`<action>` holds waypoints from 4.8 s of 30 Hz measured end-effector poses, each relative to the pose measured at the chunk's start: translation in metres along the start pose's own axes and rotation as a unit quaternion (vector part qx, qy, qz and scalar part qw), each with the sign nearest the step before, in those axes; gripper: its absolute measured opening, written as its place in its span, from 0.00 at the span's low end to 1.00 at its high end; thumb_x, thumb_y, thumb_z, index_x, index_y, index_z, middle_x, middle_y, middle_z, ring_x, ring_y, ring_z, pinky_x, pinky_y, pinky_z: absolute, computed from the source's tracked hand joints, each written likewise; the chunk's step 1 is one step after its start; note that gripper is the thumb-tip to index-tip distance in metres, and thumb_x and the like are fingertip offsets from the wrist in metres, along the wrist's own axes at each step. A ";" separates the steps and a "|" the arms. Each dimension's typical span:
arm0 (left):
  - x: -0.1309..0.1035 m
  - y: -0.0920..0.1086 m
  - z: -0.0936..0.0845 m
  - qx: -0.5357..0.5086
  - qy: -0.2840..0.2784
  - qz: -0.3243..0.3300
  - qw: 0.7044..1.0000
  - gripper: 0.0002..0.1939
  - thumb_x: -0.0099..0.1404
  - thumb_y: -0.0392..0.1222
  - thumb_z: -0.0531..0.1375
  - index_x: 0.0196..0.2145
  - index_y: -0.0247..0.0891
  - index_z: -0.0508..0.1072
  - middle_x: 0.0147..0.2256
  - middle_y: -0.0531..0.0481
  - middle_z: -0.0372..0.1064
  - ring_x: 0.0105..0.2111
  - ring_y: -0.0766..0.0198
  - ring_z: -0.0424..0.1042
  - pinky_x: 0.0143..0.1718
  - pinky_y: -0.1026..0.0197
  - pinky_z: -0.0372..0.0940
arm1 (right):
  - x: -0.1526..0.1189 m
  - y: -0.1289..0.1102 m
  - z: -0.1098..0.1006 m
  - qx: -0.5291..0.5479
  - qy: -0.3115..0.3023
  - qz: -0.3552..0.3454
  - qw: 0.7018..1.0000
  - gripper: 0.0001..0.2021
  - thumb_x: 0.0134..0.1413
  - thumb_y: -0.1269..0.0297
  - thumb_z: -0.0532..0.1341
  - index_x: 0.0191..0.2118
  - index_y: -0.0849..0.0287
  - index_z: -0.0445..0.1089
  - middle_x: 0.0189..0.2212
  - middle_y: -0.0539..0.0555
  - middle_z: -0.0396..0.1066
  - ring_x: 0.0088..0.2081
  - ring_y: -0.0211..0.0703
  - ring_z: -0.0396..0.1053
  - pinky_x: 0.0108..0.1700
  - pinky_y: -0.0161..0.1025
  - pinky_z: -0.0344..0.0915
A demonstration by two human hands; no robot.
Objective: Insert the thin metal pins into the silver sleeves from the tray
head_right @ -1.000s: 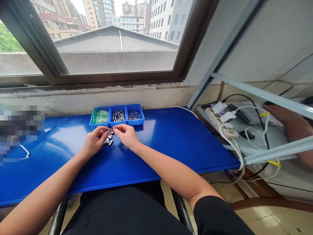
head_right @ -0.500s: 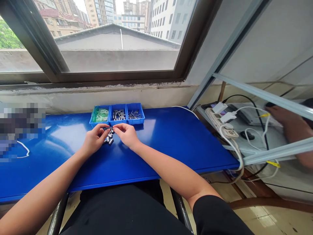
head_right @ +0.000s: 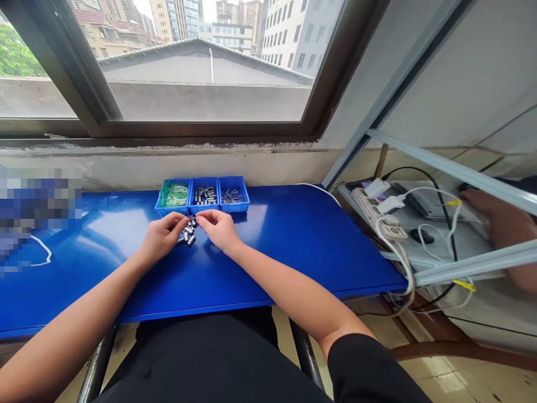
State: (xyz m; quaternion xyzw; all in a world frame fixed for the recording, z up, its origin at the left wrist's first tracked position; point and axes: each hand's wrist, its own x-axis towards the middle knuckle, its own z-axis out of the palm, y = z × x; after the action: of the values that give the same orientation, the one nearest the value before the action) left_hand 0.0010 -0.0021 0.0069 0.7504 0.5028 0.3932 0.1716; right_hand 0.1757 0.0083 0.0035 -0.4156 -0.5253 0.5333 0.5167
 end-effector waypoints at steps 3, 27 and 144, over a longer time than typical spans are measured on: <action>0.000 0.001 -0.001 0.004 0.001 -0.002 1.000 0.15 0.67 0.50 0.53 0.32 0.37 0.71 0.21 0.56 0.63 0.20 0.71 0.58 0.24 0.67 0.55 | 0.000 0.001 0.000 -0.001 -0.004 -0.003 1.000 0.11 0.44 0.60 0.66 0.34 0.61 0.74 0.30 0.54 0.75 0.30 0.38 0.69 0.30 0.36 0.65; 0.001 0.000 0.000 0.000 0.000 -0.002 1.000 0.13 0.65 0.50 0.55 0.39 0.39 0.71 0.19 0.59 0.60 0.18 0.71 0.57 0.23 0.68 0.56 | 0.002 0.000 -0.001 0.001 0.007 0.000 1.000 0.10 0.45 0.60 0.66 0.33 0.60 0.74 0.27 0.53 0.73 0.29 0.38 0.68 0.30 0.36 0.64; -0.002 -0.001 -0.001 -0.033 -0.030 0.036 0.998 0.12 0.66 0.48 0.55 0.40 0.37 0.71 0.18 0.58 0.59 0.18 0.71 0.55 0.22 0.68 0.54 | -0.002 -0.003 0.002 -0.072 -0.053 -0.004 0.996 0.23 0.49 0.42 0.60 0.24 0.61 0.74 0.25 0.55 0.75 0.30 0.42 0.71 0.32 0.37 0.65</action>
State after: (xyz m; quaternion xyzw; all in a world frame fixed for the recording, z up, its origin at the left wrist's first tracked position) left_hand -0.0001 -0.0033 0.0061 0.7734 0.4570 0.3930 0.1965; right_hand 0.1742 0.0058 0.0068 -0.4210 -0.5907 0.5127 0.4593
